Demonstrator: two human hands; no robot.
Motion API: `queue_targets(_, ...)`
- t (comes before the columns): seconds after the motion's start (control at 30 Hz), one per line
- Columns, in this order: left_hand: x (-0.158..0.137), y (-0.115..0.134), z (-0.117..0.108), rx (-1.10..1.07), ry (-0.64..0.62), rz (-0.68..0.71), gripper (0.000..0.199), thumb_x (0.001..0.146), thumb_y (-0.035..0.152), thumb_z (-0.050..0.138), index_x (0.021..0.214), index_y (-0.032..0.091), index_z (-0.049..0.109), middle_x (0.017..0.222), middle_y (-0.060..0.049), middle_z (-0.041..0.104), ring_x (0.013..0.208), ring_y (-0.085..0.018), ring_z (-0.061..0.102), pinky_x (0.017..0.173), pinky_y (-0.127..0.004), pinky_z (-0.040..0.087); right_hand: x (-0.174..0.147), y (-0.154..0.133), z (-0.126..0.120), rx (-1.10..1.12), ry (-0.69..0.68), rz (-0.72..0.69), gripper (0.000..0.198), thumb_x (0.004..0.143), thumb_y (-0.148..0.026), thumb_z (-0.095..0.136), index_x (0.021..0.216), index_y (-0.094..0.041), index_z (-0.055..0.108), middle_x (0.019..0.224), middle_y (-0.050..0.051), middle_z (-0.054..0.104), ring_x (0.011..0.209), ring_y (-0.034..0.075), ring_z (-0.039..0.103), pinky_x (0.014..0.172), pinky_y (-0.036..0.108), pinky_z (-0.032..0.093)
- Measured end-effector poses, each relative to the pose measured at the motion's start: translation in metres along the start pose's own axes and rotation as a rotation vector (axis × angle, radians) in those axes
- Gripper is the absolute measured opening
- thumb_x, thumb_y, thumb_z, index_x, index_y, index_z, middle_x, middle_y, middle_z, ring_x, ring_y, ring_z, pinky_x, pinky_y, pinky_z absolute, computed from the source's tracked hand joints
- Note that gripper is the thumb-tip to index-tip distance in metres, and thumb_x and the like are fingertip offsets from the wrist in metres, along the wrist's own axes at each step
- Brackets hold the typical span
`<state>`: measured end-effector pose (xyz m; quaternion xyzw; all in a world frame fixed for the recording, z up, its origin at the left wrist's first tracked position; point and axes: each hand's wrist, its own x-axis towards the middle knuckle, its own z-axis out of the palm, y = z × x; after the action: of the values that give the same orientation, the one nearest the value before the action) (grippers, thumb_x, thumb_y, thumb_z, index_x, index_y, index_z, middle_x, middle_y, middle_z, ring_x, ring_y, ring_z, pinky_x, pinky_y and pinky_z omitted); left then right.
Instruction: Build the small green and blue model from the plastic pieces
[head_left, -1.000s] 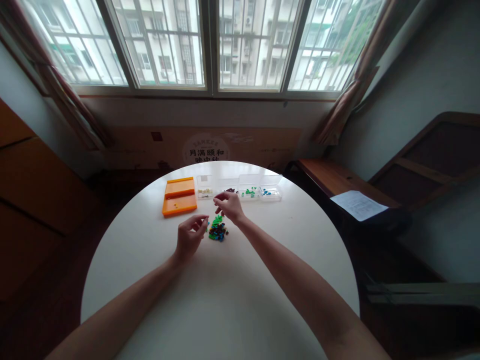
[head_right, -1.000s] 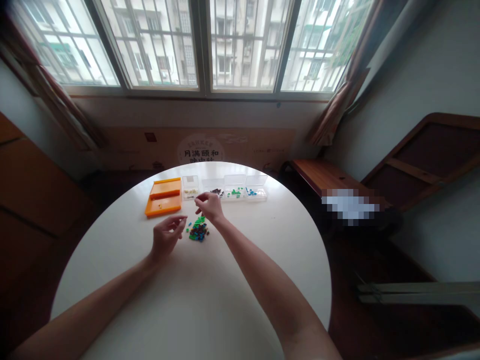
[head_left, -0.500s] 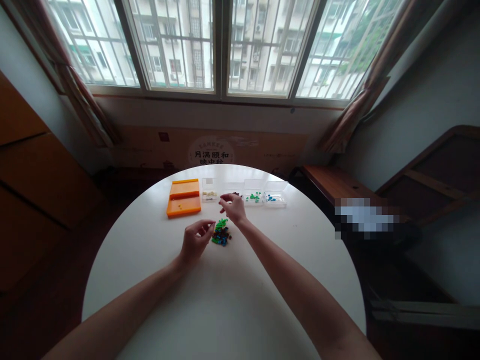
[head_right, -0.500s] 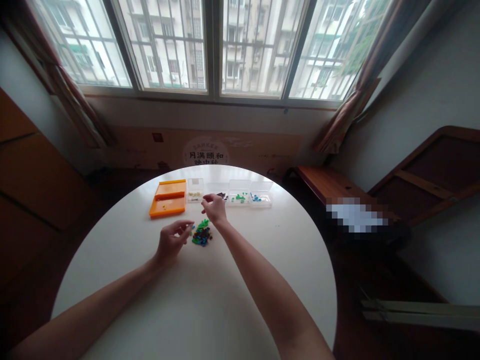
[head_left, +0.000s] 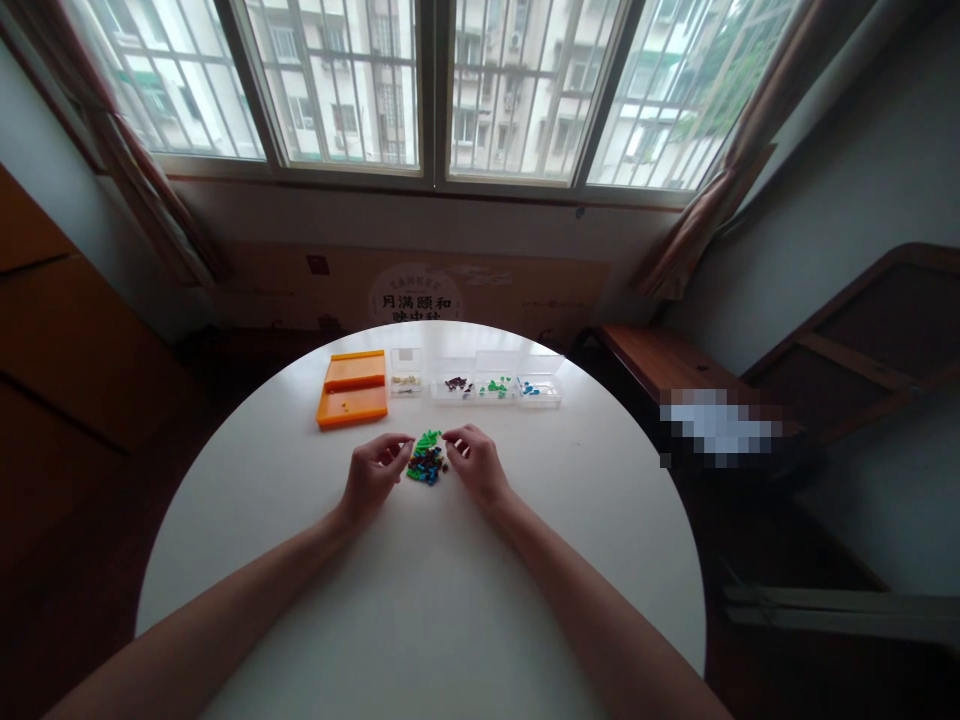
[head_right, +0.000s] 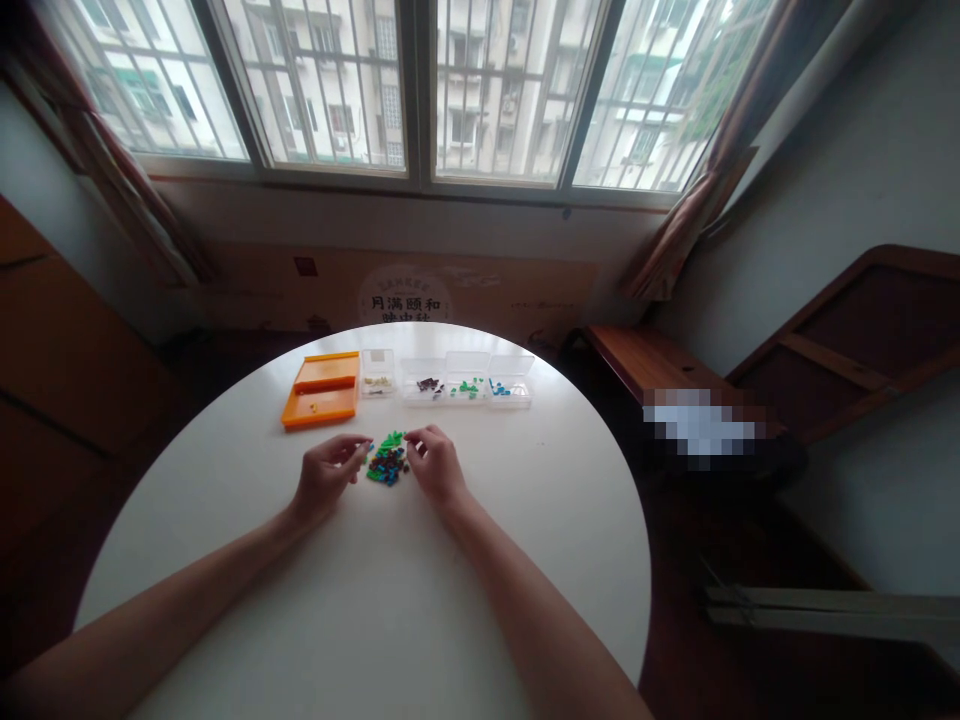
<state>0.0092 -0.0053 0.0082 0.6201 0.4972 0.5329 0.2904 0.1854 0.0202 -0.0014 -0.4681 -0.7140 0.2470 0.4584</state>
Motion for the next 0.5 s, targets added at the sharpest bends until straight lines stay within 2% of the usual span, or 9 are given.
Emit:
queue_targets(0.13,-0.001,0.0,0.0,-0.005,-0.004,-0.017,0.02,0.076,0.031,0.061,0.084,0.013,0.067,0.055,0.002,0.055,0.04,-0.006,0.048,0.036,-0.015,0.039,-0.003,-0.001,0.001,-0.07,-0.058,-0.027,0.024,0.08,-0.012,0.047,0.094,-0.015,0.066,0.087,0.006,0.06,0.067,0.013,0.056,0.067,0.027,0.047)
queue_targets(0.2,-0.001,0.0,0.0,-0.009,-0.004,-0.021,0.02,0.076,0.031,0.061,0.083,0.013,0.067,0.055,0.002,0.055,0.04,-0.006,0.048,0.035,-0.015,0.04,-0.003,-0.003,0.0,-0.133,-0.069,-0.079,0.029,0.08,-0.011,0.047,0.102,-0.018,0.064,0.097,0.008,0.061,0.084,0.017,0.055,0.079,0.031,0.046)
queue_targets(0.3,-0.001,-0.001,-0.001,-0.008,-0.016,-0.019,0.02,0.076,0.031,0.061,0.083,0.013,0.066,0.055,0.002,0.055,0.041,-0.007,0.049,0.036,-0.015,0.04,-0.004,-0.007,-0.002,-0.226,-0.101,-0.154,0.038,0.082,-0.013,0.047,0.118,-0.02,0.056,0.114,0.007,0.059,0.106,0.022,0.045,0.095,0.038,0.038)
queue_targets(0.4,-0.001,-0.001,-0.001,-0.009,-0.023,-0.01,0.019,0.076,0.03,0.061,0.084,0.013,0.067,0.054,0.002,0.054,0.041,-0.006,0.048,0.036,-0.015,0.04,-0.006,-0.011,-0.003,-0.287,-0.169,-0.162,0.041,0.085,-0.021,0.047,0.126,-0.021,0.048,0.122,0.006,0.056,0.111,0.024,0.04,0.096,0.041,0.036)
queue_targets(0.5,-0.001,0.0,0.0,-0.017,-0.022,0.0,0.02,0.076,0.031,0.061,0.083,0.013,0.067,0.053,0.002,0.054,0.04,-0.006,0.048,0.035,-0.015,0.04,-0.006,-0.013,-0.002,-0.337,-0.214,-0.173,0.038,0.087,-0.029,0.046,0.124,-0.023,0.05,0.125,0.005,0.054,0.114,0.025,0.037,0.096,0.042,0.034)
